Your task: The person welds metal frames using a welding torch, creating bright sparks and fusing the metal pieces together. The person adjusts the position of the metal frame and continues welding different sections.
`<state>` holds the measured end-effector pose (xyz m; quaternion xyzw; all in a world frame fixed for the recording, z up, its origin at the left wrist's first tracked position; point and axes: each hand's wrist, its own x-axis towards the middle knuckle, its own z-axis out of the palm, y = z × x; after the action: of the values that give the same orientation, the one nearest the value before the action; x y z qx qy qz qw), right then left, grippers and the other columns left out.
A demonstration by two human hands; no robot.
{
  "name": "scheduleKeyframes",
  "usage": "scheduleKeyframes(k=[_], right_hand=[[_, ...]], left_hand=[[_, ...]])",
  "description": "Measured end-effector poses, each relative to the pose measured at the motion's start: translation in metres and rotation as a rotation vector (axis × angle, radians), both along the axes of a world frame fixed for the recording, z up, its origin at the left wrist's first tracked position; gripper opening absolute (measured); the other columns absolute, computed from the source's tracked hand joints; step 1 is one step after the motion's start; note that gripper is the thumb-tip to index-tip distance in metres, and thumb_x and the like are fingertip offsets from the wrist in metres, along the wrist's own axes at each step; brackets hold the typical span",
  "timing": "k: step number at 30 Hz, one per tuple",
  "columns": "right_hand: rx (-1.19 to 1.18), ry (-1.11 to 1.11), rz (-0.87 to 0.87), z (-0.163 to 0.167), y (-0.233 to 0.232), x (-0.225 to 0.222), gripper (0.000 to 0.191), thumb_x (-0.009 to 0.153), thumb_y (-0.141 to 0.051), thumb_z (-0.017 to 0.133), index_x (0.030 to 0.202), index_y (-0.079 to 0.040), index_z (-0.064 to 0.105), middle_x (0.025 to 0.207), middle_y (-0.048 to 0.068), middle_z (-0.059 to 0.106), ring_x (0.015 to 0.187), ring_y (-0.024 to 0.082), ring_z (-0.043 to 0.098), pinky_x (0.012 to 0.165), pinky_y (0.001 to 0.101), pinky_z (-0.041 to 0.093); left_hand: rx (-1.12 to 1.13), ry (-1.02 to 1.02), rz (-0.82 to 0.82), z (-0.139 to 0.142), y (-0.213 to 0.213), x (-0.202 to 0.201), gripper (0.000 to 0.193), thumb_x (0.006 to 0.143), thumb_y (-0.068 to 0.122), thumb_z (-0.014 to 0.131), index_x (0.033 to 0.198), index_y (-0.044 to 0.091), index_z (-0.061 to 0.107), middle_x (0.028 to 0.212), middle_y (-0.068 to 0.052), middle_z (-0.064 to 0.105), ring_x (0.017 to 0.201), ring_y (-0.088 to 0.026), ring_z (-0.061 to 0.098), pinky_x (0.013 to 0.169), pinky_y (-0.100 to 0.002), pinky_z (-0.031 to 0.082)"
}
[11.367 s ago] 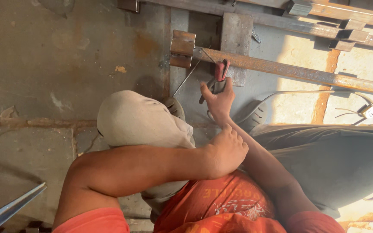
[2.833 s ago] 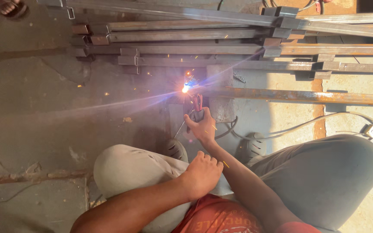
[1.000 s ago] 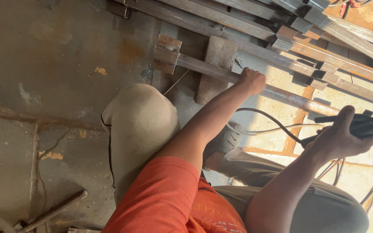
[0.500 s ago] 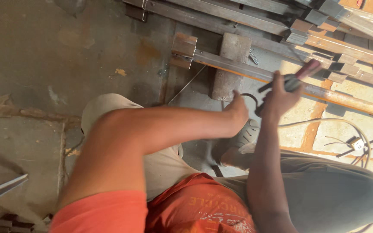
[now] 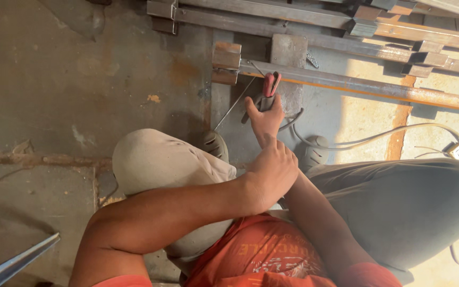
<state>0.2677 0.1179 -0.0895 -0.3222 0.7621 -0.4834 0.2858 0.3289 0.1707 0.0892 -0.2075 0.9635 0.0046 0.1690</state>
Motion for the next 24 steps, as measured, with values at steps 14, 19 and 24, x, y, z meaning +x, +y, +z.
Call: scheduleKeyframes(k=[14,19,24], right_hand=[[0.046,0.069,0.129,-0.003,-0.008,0.002,0.049,0.076,-0.036,0.087,0.099,-0.002,0.061,0.073,0.008,0.068,0.064,0.019,0.063,0.064,0.0360,0.053],[0.051,0.023,0.131,0.001,-0.012,0.004,0.048,0.077,-0.036,0.087,0.099,-0.003,0.061,0.071,0.007,0.067,0.063,0.016,0.062,0.064,0.0346,0.053],[0.050,0.031,0.131,0.003,-0.013,0.004,0.047,0.077,-0.036,0.086,0.099,-0.003,0.061,0.071,0.006,0.068,0.063,0.017,0.065,0.065,0.0354,0.054]], left_hand=[[0.207,0.089,-0.030,0.005,0.007,0.005,0.040,0.089,0.026,0.062,0.119,-0.001,0.065,0.108,-0.017,0.073,0.103,-0.027,0.068,0.090,-0.039,0.048],[0.212,0.090,-0.044,0.005,0.009,0.005,0.041,0.091,0.026,0.061,0.122,-0.002,0.064,0.109,-0.017,0.072,0.104,-0.029,0.068,0.091,-0.041,0.048],[0.218,0.072,-0.039,-0.001,0.010,0.006,0.042,0.092,0.023,0.059,0.125,-0.002,0.063,0.110,-0.016,0.073,0.104,-0.028,0.068,0.092,-0.042,0.047]])
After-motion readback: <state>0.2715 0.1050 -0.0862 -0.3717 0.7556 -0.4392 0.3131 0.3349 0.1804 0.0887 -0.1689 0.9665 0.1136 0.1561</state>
